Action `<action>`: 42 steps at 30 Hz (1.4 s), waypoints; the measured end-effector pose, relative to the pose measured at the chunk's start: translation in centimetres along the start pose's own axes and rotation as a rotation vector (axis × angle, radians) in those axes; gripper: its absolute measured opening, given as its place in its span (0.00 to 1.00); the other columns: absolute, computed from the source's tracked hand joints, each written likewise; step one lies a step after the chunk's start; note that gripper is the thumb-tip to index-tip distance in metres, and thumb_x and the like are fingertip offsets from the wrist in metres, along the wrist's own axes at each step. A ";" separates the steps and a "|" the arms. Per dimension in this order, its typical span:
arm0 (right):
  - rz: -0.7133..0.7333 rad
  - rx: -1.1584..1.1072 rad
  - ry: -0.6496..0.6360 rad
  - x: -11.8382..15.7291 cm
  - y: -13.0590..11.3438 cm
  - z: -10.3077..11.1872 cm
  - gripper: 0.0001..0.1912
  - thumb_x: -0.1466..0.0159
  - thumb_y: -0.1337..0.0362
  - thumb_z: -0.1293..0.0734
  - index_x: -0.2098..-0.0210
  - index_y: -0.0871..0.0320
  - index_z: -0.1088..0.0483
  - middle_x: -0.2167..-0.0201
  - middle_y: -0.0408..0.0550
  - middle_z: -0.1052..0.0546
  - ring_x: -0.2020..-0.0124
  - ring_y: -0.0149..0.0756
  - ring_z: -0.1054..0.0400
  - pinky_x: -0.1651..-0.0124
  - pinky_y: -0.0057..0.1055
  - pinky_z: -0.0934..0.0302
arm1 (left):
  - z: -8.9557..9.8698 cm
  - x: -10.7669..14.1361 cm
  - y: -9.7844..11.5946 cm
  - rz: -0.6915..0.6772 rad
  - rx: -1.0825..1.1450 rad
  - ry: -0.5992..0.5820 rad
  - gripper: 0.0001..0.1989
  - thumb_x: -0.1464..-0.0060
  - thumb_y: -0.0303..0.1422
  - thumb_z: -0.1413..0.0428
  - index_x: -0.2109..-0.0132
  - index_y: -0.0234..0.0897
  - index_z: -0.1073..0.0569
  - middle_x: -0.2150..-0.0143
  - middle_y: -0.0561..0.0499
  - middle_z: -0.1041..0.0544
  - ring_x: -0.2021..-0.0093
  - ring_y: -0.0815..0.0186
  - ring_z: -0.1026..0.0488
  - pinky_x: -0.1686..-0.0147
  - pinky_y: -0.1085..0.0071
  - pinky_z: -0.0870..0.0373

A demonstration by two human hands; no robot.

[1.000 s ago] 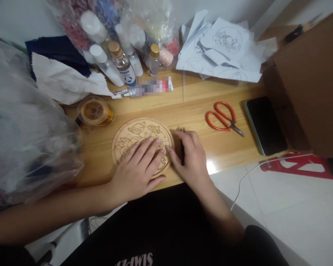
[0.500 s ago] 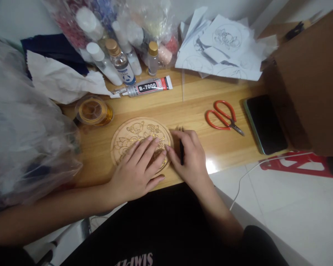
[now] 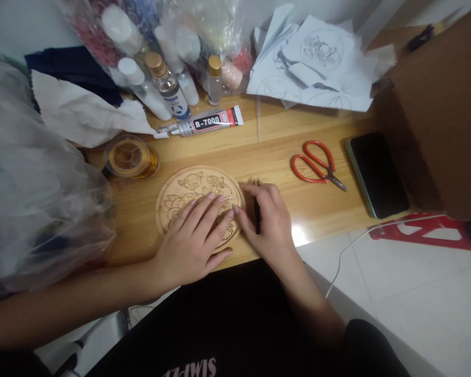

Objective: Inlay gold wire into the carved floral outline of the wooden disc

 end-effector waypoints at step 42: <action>-0.185 -0.329 0.228 0.8 1.8 1.3 0.08 0.35 0.64 0.37 0.58 0.53 0.28 0.65 0.45 0.26 0.65 0.32 0.33 0.61 0.33 0.37 | 0.4 -0.1 0.0 -0.004 0.006 0.044 0.30 0.43 0.46 0.45 0.41 0.29 0.34 0.37 0.34 0.36 0.36 0.46 0.40 0.40 0.52 0.45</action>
Point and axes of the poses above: each hand's wrist, its own x-axis away from the middle knuckle, its own z-axis out of the back of the hand, y = z × x, the point moved 8 cm from there along -x, towards the middle knuckle
